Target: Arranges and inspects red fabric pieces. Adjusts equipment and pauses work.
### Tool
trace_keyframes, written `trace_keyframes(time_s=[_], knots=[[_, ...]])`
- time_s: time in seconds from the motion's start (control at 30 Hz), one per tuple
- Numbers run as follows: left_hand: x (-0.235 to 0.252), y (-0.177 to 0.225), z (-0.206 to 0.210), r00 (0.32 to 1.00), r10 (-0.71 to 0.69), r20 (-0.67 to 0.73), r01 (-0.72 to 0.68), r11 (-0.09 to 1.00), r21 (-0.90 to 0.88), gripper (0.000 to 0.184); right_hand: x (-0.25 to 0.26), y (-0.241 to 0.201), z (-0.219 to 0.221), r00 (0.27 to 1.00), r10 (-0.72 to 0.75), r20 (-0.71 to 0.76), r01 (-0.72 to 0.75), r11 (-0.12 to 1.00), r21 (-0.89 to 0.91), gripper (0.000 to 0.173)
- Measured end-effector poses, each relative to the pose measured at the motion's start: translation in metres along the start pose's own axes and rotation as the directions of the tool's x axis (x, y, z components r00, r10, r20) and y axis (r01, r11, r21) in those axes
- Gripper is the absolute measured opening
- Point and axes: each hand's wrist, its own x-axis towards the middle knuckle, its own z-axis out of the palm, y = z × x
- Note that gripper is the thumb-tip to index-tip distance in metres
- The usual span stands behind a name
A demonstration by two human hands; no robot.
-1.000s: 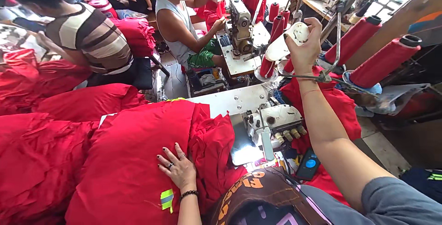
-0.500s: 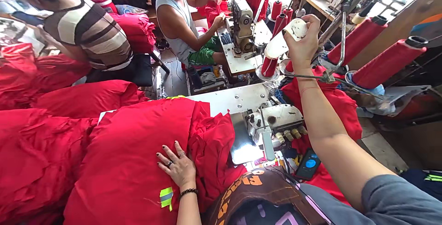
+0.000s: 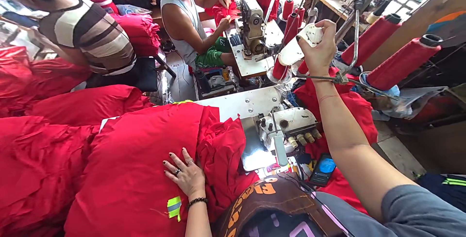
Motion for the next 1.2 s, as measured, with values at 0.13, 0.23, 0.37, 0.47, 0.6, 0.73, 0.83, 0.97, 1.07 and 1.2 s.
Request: trace_keyframes(time_s=[0.13, 0.23, 0.37, 0.47, 0.6, 0.73, 0.83, 0.97, 1.07, 1.2], knots=[[0.0, 0.0, 0.0, 1.0, 0.002, 0.0, -0.002, 1.0, 0.004, 0.06, -0.006, 0.005, -0.005, 1.0, 0.007, -0.001, -0.007, 1.0, -0.019, 0.062], [0.0, 0.0, -0.001, 1.0, 0.005, 0.007, -0.005, 1.0, 0.0, 0.061, -0.01, 0.01, -0.011, 0.999, 0.048, 0.007, -0.048, 0.998, -0.036, 0.064], [0.0, -0.001, 0.001, 1.0, 0.004, -0.012, -0.004, 1.0, -0.014, 0.059, -0.017, 0.026, -0.015, 0.99, 0.133, -0.042, -0.135, 0.99, -0.042, 0.073], [0.0, 0.0, -0.002, 1.0, 0.013, -0.004, -0.013, 0.998, -0.055, 0.058, -0.024, 0.049, -0.022, 0.987, 0.132, -0.09, -0.129, 0.991, 0.035, 0.074], [0.0, -0.001, -0.002, 1.0, 0.003, -0.004, -0.004, 0.998, -0.069, 0.058, -0.041, 0.078, -0.039, 0.953, 0.286, -0.094, -0.271, 0.951, 0.152, 0.082], [0.0, -0.001, -0.004, 1.0, 0.006, 0.01, -0.005, 0.996, -0.087, 0.058, -0.057, 0.096, -0.055, 0.909, 0.393, -0.137, -0.364, 0.911, 0.196, 0.075], [0.001, 0.0, -0.005, 1.0, -0.001, 0.015, 0.003, 0.996, -0.087, 0.059, -0.065, 0.102, -0.067, 0.869, 0.454, -0.196, -0.421, 0.887, 0.188, 0.069], [0.001, -0.001, -0.004, 1.0, -0.003, 0.011, 0.004, 0.996, -0.091, 0.057, -0.065, 0.108, -0.082, 0.873, 0.415, -0.259, -0.365, 0.905, 0.22, 0.077], [0.001, -0.001, -0.006, 1.0, -0.002, 0.014, 0.003, 0.995, -0.096, 0.056, -0.057, 0.106, -0.088, 0.908, 0.302, -0.291, -0.264, 0.95, 0.165, 0.077], [0.001, -0.001, -0.003, 1.0, -0.001, 0.014, 0.002, 0.996, -0.086, 0.058, -0.044, 0.101, -0.087, 0.939, 0.215, -0.269, -0.226, 0.974, -0.011, 0.076]])
